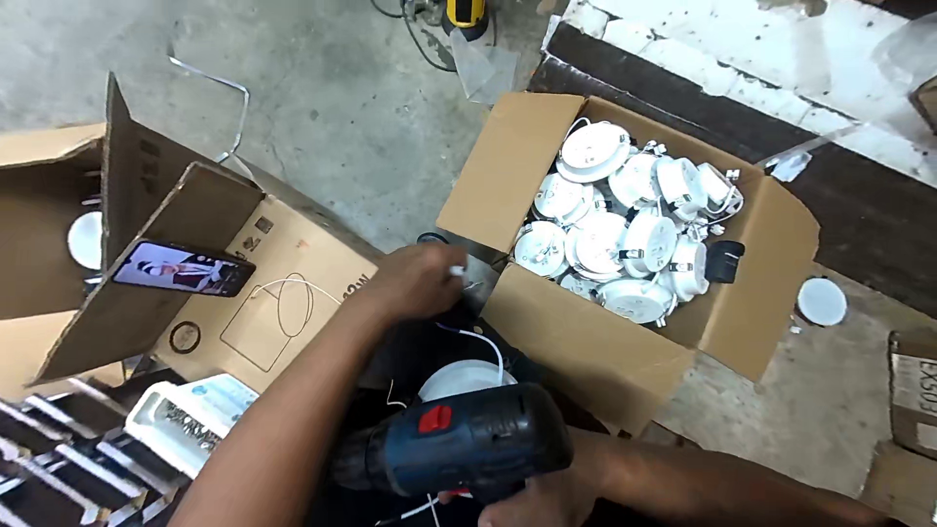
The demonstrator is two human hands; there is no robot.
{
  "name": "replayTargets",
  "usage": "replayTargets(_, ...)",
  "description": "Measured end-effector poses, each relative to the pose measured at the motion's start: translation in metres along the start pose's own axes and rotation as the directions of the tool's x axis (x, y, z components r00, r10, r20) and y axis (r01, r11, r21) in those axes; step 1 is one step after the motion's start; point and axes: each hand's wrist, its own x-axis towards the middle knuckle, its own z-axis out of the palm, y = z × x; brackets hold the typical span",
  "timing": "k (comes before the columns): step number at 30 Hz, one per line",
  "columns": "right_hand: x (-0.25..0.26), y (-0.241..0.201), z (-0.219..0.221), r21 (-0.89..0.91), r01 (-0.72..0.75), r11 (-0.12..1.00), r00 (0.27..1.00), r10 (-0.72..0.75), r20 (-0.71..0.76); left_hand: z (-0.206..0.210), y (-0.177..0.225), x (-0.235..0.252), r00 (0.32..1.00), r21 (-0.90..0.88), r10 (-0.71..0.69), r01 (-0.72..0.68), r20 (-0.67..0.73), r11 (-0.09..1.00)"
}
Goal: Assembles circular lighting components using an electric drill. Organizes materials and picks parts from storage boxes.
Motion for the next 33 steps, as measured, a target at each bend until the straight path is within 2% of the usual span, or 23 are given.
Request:
replayTargets(3,-0.006,0.000,-0.002,-0.007,0.022,1.000,0.999,-0.023,-0.035,0.000,0.032,0.040,0.995,-0.085,0.054,-0.048,0.078,0.995)
replayTargets(6,-0.008,0.003,-0.007,0.068,0.034,0.997,0.999,-0.031,-0.045,-0.012,0.044,0.040,0.994,-0.227,-0.005,0.030,0.111,0.973)
replayTargets(9,-0.003,0.006,-0.011,0.175,0.061,0.983,0.997,-0.053,-0.051,-0.028,0.019,0.004,0.996,-0.357,-0.091,0.082,-0.009,0.930)
replayTargets(12,0.001,0.009,-0.015,0.242,0.076,0.967,0.997,-0.071,-0.029,-0.033,-0.022,-0.062,0.960,-0.443,-0.219,0.124,-0.172,0.888)
replayTargets(13,0.002,0.010,-0.016,0.250,0.073,0.965,0.997,-0.070,-0.022,-0.028,-0.034,-0.090,0.919,-0.507,-0.292,0.124,-0.266,0.853)
replayTargets(14,0.002,0.010,-0.017,0.254,0.065,0.965,0.998,-0.062,-0.019,-0.016,-0.042,-0.119,0.843,-0.586,-0.391,0.114,-0.371,0.802)
replayTargets(16,0.000,0.009,-0.017,0.270,0.032,0.962,0.999,-0.026,-0.027,0.021,-0.046,-0.166,0.590,-0.757,-0.639,0.070,-0.494,0.649)
replayTargets(17,0.000,0.009,-0.017,0.281,0.019,0.959,0.999,-0.010,-0.035,0.044,-0.041,-0.183,0.479,-0.832,-0.736,0.021,-0.478,0.554)
replayTargets(18,0.000,0.008,-0.016,0.297,0.008,0.955,0.999,0.003,-0.036,0.069,-0.032,-0.196,0.421,-0.884,-0.795,-0.037,-0.437,0.466)
replayTargets(19,0.001,0.009,-0.015,0.325,0.003,0.946,1.000,0.007,-0.029,0.092,-0.018,-0.205,0.413,-0.916,-0.821,-0.098,-0.393,0.389)
replayTargets(20,0.001,0.010,-0.015,0.349,0.002,0.937,1.000,0.006,-0.023,0.113,-0.001,-0.209,0.438,-0.934,-0.826,-0.151,-0.356,0.324)
replayTargets(22,0.003,0.012,-0.014,0.382,0.009,0.924,1.000,-0.003,-0.016,0.146,0.031,-0.210,0.566,-0.943,-0.754,-0.215,-0.333,0.255)
replayTargets(24,0.004,0.013,-0.014,0.404,0.002,0.915,1.000,0.005,-0.016,0.160,0.056,-0.205,0.682,-0.932,-0.637,-0.224,-0.359,0.286)
replayTargets(27,0.005,0.010,-0.011,0.410,-0.031,0.912,0.999,0.033,0.001,0.159,0.076,-0.202,0.717,-0.937,-0.610,-0.198,-0.338,0.287)
replayTargets(29,0.007,0.009,-0.007,0.398,-0.033,0.917,0.999,0.034,0.005,0.154,0.076,-0.204,0.737,-0.961,-0.627,-0.111,-0.251,0.254)
replayTargets(33,0.009,0.010,0.002,0.373,-0.016,0.928,1.000,0.010,0.016,0.153,0.081,-0.208,0.819,-0.989,-0.570,0.023,-0.066,0.148)
